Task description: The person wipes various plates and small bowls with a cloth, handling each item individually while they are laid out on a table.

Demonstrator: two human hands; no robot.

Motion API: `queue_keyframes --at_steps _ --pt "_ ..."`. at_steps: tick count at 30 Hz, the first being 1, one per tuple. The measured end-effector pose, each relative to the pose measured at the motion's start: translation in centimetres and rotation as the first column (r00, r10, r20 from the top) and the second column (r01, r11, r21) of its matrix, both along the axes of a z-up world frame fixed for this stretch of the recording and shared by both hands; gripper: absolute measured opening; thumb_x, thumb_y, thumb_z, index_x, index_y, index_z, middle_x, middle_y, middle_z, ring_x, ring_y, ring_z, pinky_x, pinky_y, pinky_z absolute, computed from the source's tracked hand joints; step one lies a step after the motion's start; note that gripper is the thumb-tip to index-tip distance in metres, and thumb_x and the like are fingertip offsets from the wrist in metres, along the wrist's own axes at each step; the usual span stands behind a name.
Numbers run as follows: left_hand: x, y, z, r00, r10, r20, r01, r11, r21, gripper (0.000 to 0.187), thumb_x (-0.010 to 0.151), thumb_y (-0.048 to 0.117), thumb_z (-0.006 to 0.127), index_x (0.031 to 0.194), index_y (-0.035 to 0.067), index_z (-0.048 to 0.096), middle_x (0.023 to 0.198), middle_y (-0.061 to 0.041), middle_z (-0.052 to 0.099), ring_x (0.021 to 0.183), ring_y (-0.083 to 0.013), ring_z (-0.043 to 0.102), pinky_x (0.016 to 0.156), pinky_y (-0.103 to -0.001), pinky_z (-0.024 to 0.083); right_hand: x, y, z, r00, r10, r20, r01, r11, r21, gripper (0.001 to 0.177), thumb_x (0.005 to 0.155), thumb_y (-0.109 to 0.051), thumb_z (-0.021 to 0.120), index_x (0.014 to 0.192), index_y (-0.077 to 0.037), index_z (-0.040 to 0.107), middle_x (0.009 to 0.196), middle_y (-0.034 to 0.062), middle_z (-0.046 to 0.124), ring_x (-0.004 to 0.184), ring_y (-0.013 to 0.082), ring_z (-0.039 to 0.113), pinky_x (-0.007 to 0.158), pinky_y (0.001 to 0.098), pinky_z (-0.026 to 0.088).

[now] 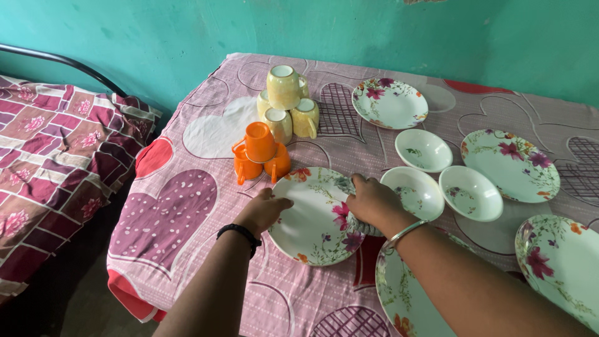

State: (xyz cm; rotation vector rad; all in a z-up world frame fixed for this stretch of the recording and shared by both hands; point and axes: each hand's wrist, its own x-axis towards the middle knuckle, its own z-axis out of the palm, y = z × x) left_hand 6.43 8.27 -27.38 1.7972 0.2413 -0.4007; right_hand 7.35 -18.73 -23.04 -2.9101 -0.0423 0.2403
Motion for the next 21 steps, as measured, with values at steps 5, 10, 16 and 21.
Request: queue_keyframes --at_steps 5,10,16,21 --pt "-0.2 0.2 0.7 0.999 -0.021 -0.03 0.023 0.998 0.053 0.087 0.082 0.03 0.077 0.153 0.0 0.037 0.138 -0.017 0.062 0.113 -0.0267 0.068 0.098 -0.037 0.053 0.2 -0.5 0.4 1.0 -0.002 0.01 0.001 1.0 0.015 0.061 0.089 -0.037 0.058 0.146 -0.015 0.048 0.126 0.0248 0.064 0.115 0.0445 0.065 0.1 0.0536 0.051" --pt "-0.5 0.5 3.4 0.995 -0.098 0.002 0.097 0.988 0.119 0.086 0.081 0.035 0.075 0.153 0.003 0.042 0.143 -0.019 0.061 0.127 -0.0266 0.06 0.103 -0.037 0.047 2.0 -2.1 1.4 0.999 -0.044 -0.013 0.045 0.991 0.124 0.071 0.086 -0.038 0.06 0.149 -0.009 0.045 0.132 0.0263 0.064 0.12 0.0415 0.064 0.104 0.0489 0.049" --pt "0.5 0.3 6.6 0.958 -0.241 0.156 0.188 0.937 0.294 0.082 0.085 0.039 0.077 0.15 0.003 0.043 0.147 -0.018 0.054 0.132 -0.0262 0.055 0.106 -0.038 0.046 3.6 -3.8 4.8 0.995 -0.092 0.031 0.083 0.974 0.209 0.074 0.084 -0.037 0.061 0.149 -0.006 0.047 0.129 0.0262 0.067 0.119 0.0386 0.067 0.103 0.0449 0.051" --pt "2.3 -0.9 10.6 0.906 -0.387 0.171 0.274 0.844 0.461 0.07 0.089 0.046 0.069 0.141 0.002 0.054 0.137 -0.018 0.063 0.123 -0.026 0.065 0.1 -0.037 0.053 3.0 -3.0 9.8 0.991 -0.137 0.01 0.131 0.963 0.237 0.075 0.084 -0.036 0.059 0.155 -0.018 0.041 0.127 0.0247 0.069 0.117 0.0384 0.068 0.101 0.0451 0.051"
